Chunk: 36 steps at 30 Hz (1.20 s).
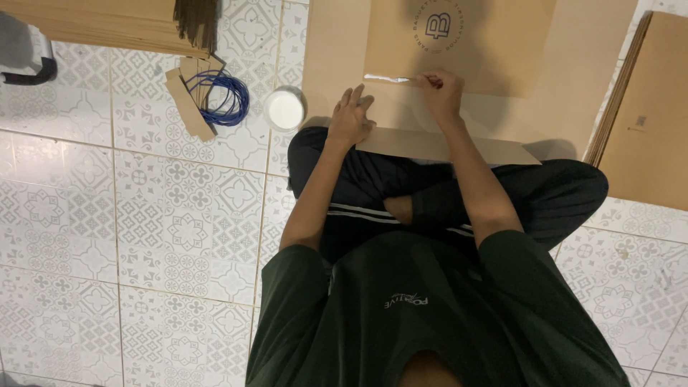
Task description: Applying glue to cardboard sheets and folding them to assemble packaging.
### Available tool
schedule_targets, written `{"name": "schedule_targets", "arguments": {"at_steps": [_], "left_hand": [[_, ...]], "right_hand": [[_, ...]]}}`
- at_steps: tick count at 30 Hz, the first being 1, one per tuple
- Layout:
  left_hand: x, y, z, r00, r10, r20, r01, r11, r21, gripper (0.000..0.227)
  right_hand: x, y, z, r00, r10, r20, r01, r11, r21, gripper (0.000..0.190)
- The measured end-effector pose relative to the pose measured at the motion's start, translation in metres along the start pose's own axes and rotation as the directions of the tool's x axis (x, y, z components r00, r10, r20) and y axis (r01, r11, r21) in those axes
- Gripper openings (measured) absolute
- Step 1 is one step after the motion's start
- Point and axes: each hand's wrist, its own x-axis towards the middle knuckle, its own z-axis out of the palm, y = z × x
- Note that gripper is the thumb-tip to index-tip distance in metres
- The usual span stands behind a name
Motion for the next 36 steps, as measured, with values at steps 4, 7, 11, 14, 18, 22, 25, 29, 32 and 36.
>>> {"name": "schedule_targets", "arguments": {"at_steps": [4, 7, 11, 14, 18, 22, 25, 29, 32, 36], "left_hand": [[-0.002, 0.003, -0.004, 1.000, 0.011, -0.022, -0.011, 1.000, -0.010, 0.065], [-0.002, 0.003, -0.006, 1.000, -0.014, 0.022, 0.014, 1.000, -0.019, 0.066], [0.000, 0.001, -0.001, 1.000, 0.005, -0.004, -0.005, 1.000, -0.015, 0.066], [0.001, -0.001, 0.002, 1.000, 0.013, -0.015, -0.013, 1.000, -0.015, 0.066], [0.000, -0.001, 0.002, 1.000, 0.013, -0.012, -0.014, 0.999, -0.029, 0.064], [0.001, -0.002, 0.004, 1.000, 0.007, -0.004, -0.007, 0.999, -0.032, 0.067], [0.001, -0.002, 0.003, 1.000, 0.005, 0.015, -0.005, 1.000, -0.014, 0.066], [0.000, -0.001, 0.003, 1.000, 0.012, -0.003, -0.012, 1.000, -0.019, 0.065], [0.000, -0.003, 0.006, 0.999, 0.026, -0.021, -0.026, 1.000, -0.008, 0.065], [-0.002, 0.002, -0.002, 1.000, 0.007, -0.006, -0.007, 1.000, -0.014, 0.065]], "right_hand": [[-0.001, 0.007, -0.002, 1.000, -0.002, -0.005, 0.002, 1.000, 0.024, 0.010], [-0.001, 0.010, -0.004, 1.000, -0.020, -0.015, 0.021, 1.000, 0.020, 0.009], [-0.001, 0.011, -0.008, 0.999, -0.027, -0.034, 0.028, 0.999, 0.027, 0.008], [-0.001, 0.006, -0.012, 0.999, -0.034, -0.031, 0.035, 0.999, 0.036, 0.007], [0.000, 0.013, -0.015, 1.000, 0.010, -0.012, -0.010, 1.000, 0.003, 0.006], [0.000, 0.017, -0.018, 0.999, 0.045, -0.017, -0.045, 0.999, 0.021, 0.008], [0.000, 0.018, -0.020, 1.000, 0.001, -0.030, -0.001, 1.000, -0.005, 0.009], [0.000, 0.018, -0.022, 0.998, -0.031, -0.049, 0.031, 0.999, 0.012, 0.010], [-0.001, 0.018, -0.025, 0.998, -0.027, -0.049, 0.028, 1.000, 0.003, 0.012], [-0.001, 0.017, -0.029, 0.998, -0.053, -0.036, 0.053, 0.998, 0.023, 0.013]]}}
